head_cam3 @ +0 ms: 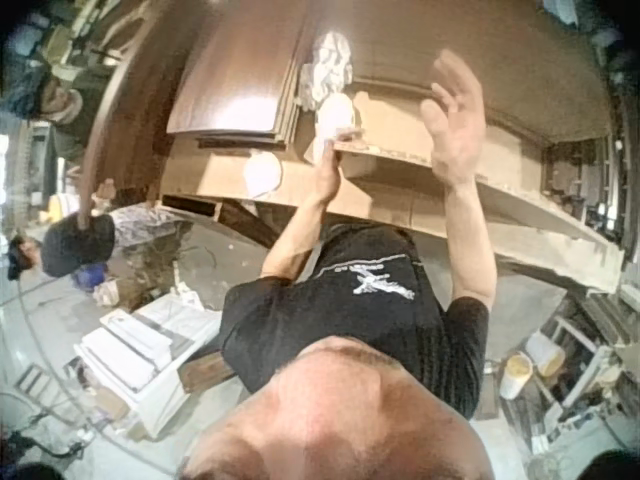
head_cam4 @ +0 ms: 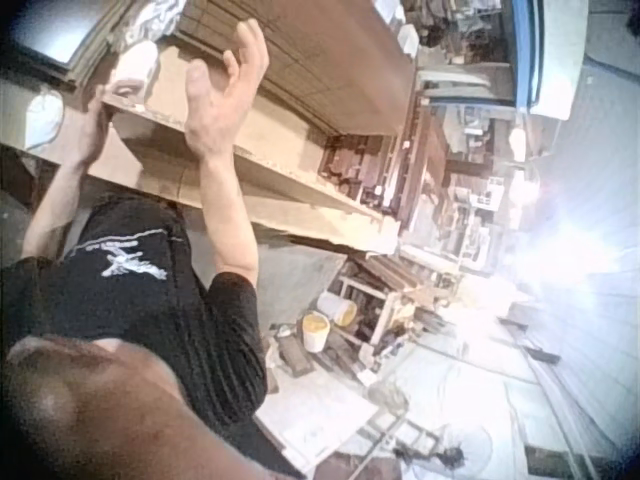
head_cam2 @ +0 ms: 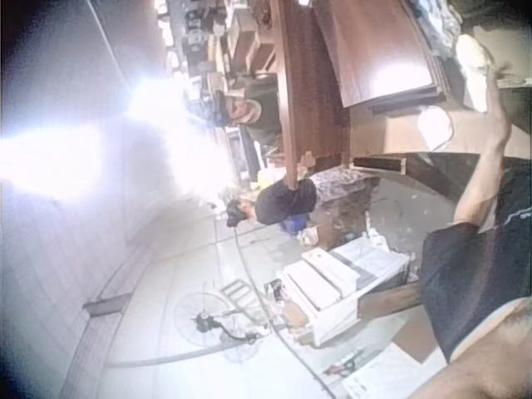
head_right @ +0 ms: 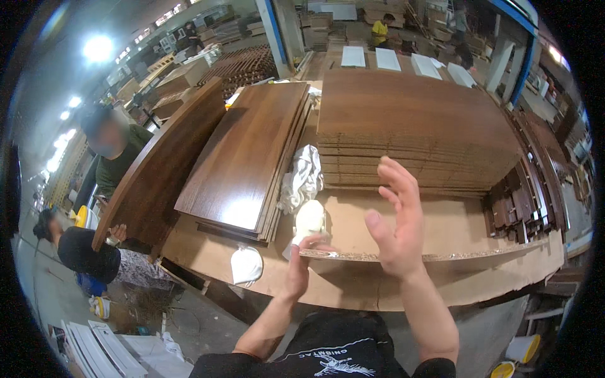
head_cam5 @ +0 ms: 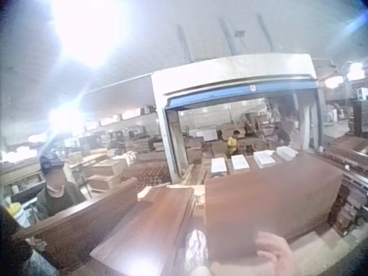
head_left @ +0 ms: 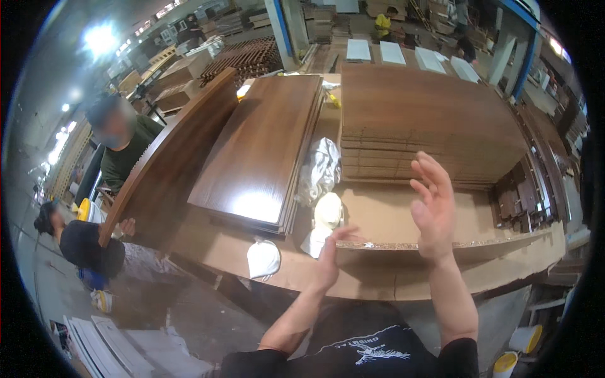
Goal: Applying wood glue from a bag to the edges of boards and wiping away excess glue with a cloth.
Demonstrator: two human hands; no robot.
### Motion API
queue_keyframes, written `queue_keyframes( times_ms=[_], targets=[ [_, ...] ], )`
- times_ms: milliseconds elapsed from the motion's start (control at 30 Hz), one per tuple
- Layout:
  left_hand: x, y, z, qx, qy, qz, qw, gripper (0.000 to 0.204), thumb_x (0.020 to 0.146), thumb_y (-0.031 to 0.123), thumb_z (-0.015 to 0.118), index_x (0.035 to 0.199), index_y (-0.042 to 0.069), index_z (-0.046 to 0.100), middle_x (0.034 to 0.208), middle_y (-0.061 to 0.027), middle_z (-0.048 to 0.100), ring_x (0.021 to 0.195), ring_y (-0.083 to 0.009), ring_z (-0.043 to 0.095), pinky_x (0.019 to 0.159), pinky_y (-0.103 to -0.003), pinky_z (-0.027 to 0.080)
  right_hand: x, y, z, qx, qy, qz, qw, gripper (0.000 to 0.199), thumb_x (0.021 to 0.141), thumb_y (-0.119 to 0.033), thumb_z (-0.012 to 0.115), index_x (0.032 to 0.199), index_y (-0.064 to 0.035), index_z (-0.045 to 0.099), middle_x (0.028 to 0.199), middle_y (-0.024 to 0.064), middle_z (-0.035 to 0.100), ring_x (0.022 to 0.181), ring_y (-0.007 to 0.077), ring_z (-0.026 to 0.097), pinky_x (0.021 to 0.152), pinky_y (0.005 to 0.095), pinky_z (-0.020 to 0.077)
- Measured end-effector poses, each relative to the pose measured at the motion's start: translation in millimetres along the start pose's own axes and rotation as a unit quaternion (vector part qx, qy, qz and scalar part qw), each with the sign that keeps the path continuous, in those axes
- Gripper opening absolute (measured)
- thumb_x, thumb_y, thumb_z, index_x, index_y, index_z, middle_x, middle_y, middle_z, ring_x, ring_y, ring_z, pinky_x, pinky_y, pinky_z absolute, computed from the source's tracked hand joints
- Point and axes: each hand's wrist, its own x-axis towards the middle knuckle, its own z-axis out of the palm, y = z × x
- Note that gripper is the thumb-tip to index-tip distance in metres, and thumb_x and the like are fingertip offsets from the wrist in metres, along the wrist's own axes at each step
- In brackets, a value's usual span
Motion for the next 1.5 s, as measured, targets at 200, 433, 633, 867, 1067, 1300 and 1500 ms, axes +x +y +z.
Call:
queue_keyframes(
  times_ms=[200,433,633,867,1067,1300,1500],
  targets=[
    [-7,-4,6,0.019,-0.019,-0.005,1.0,0.07,0.102,0.055,0.015,0.12,0.001,0.056,0.11,-0.0135,0.064,0.111,-0.0223,0.055,0.105,-0.038,0.032,-24,-9,-42,-0.056,0.015,-0.033,0.998,0.051,0.09,-0.036,0.061,0.127,-0.0017,0.054,0.131,0.0132,0.054,0.122,0.0235,0.051,0.103,0.0372,0.0386],
    [-10,-15,-19,0.049,0.024,0.087,0.995,0.05,0.105,0.038,0.026,0.124,0.002,0.056,0.118,-0.0136,0.061,0.11,-0.0214,0.056,0.103,-0.035,0.037,-22,4,-34,-0.069,-0.004,0.074,0.995,0.039,0.095,-0.023,0.059,0.125,0.0008,0.056,0.114,0.0111,0.064,0.111,0.0199,0.058,0.1,0.0335,0.0421],
    [-26,-96,-116,0.393,0.221,0.028,0.892,0.058,0.084,0.022,0.07,0.131,-0.002,0.047,0.124,-0.022,0.054,0.114,-0.0325,0.053,0.097,-0.043,0.041,-17,2,-34,-0.047,0.041,0.066,0.996,0.036,0.096,-0.022,0.058,0.123,0.0031,0.058,0.111,0.0126,0.065,0.106,0.0187,0.061,0.097,0.0319,0.0446],
    [-3,-103,-82,0.547,0.207,-0.146,0.798,0.081,0.075,0.036,0.076,0.139,0.001,0.041,0.126,-0.0283,0.053,0.125,-0.04,0.045,0.104,-0.055,0.031,-26,5,-33,-0.095,0.043,0.08,0.991,0.033,0.096,-0.019,0.058,0.121,0.0035,0.059,0.107,0.0112,0.067,0.104,0.0176,0.061,0.096,0.0309,0.0447],
    [10,-92,-94,0.534,0.065,-0.271,0.798,0.069,0.073,0.038,0.071,0.129,0.003,0.054,0.117,-0.0223,0.064,0.114,-0.0369,0.057,0.104,-0.057,0.028,-31,2,-32,-0.084,0.047,0.075,0.993,0.029,0.095,-0.017,0.06,0.118,0.002,0.061,0.106,0.01,0.067,0.104,0.0154,0.061,0.093,0.0281,0.045],
    [-28,-38,-88,0.101,0.241,-0.063,0.963,0.047,0.077,0.003,0.064,0.123,-0.005,0.056,0.112,-0.0105,0.065,0.103,-0.0197,0.062,0.088,-0.032,0.049,-33,-3,-38,-0.085,0.024,0.067,0.994,0.035,0.092,-0.023,0.063,0.119,-0.0009,0.06,0.108,0.0102,0.067,0.106,0.0167,0.06,0.094,0.0309,0.0432],
    [6,132,16,0.064,0.115,0.247,0.96,0.037,0.082,-0.006,0.068,0.118,-0.003,0.059,0.107,-0.0093,0.067,0.098,-0.0179,0.065,0.088,-0.031,0.052,-26,-6,-42,-0.004,-0.029,0.051,0.998,0.067,0.088,-0.05,0.064,0.132,-0.0012,0.051,0.119,0.0138,0.062,0.116,0.0225,0.055,0.102,0.0375,0.0392]
  ],
)
